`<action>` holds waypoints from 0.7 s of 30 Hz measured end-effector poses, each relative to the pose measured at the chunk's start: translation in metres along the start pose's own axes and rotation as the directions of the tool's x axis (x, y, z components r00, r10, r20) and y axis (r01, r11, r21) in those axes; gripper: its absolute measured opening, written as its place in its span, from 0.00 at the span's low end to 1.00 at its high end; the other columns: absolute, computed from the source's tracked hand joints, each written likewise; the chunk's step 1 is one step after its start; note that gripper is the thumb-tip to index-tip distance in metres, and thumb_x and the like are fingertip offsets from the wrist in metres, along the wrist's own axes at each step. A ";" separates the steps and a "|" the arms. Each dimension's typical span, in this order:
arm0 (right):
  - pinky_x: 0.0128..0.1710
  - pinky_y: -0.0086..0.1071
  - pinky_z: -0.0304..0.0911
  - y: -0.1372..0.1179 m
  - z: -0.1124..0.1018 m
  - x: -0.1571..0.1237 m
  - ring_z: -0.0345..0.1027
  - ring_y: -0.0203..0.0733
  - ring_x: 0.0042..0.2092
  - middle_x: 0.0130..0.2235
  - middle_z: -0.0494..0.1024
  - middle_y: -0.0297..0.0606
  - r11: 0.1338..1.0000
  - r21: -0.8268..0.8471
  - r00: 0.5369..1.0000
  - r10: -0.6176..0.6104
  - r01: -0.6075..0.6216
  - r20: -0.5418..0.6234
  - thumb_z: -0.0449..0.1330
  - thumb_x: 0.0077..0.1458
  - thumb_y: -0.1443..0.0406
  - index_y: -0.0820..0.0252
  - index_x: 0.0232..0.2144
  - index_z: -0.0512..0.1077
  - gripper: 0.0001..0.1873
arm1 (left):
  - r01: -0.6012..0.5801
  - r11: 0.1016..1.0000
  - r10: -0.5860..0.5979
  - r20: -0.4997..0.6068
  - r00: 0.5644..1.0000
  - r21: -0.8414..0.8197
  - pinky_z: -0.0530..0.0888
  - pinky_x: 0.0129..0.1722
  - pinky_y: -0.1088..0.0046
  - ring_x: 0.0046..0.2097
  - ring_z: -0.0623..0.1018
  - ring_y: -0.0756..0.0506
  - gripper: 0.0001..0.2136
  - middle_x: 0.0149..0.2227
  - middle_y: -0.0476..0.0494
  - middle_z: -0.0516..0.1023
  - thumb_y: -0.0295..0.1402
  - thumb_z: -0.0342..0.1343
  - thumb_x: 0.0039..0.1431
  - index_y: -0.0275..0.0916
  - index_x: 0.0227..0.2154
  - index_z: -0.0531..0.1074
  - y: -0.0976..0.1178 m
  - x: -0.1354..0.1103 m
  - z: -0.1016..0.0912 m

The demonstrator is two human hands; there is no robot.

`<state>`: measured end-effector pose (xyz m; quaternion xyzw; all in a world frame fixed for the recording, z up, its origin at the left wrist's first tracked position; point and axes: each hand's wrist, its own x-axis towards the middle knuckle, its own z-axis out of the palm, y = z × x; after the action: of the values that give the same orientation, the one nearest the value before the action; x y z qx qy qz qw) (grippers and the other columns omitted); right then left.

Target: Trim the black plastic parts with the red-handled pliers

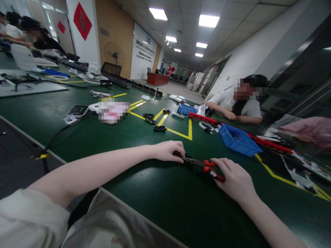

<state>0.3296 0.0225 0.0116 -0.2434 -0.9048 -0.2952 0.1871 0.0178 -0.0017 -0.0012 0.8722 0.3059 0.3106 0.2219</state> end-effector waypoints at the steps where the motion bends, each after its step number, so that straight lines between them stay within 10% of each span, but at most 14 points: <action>1: 0.36 0.36 0.63 0.000 -0.001 0.001 0.70 0.47 0.39 0.41 0.76 0.46 1.000 0.000 1.000 -0.001 0.001 -0.004 0.57 0.52 0.65 0.65 0.48 0.69 0.19 | -0.001 1.000 0.001 0.002 1.000 0.004 0.71 0.47 0.70 0.46 0.75 0.45 0.06 0.44 0.42 0.73 0.31 0.63 0.58 0.36 0.37 0.79 0.000 0.000 0.000; 21: 0.31 0.35 0.62 -0.001 0.000 0.004 0.71 0.43 0.32 0.38 0.79 0.41 0.983 0.137 0.989 0.107 -0.120 0.100 0.57 0.54 0.59 0.59 0.44 0.72 0.16 | 0.017 0.998 -0.017 0.006 1.000 0.054 0.71 0.50 0.70 0.47 0.76 0.45 0.06 0.47 0.40 0.75 0.32 0.61 0.60 0.35 0.37 0.77 0.002 0.001 0.001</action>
<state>0.3259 0.0228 0.0128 -0.2939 -0.9159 -0.2072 0.1784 0.0203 -0.0031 -0.0004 0.8762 0.3209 0.2975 0.2018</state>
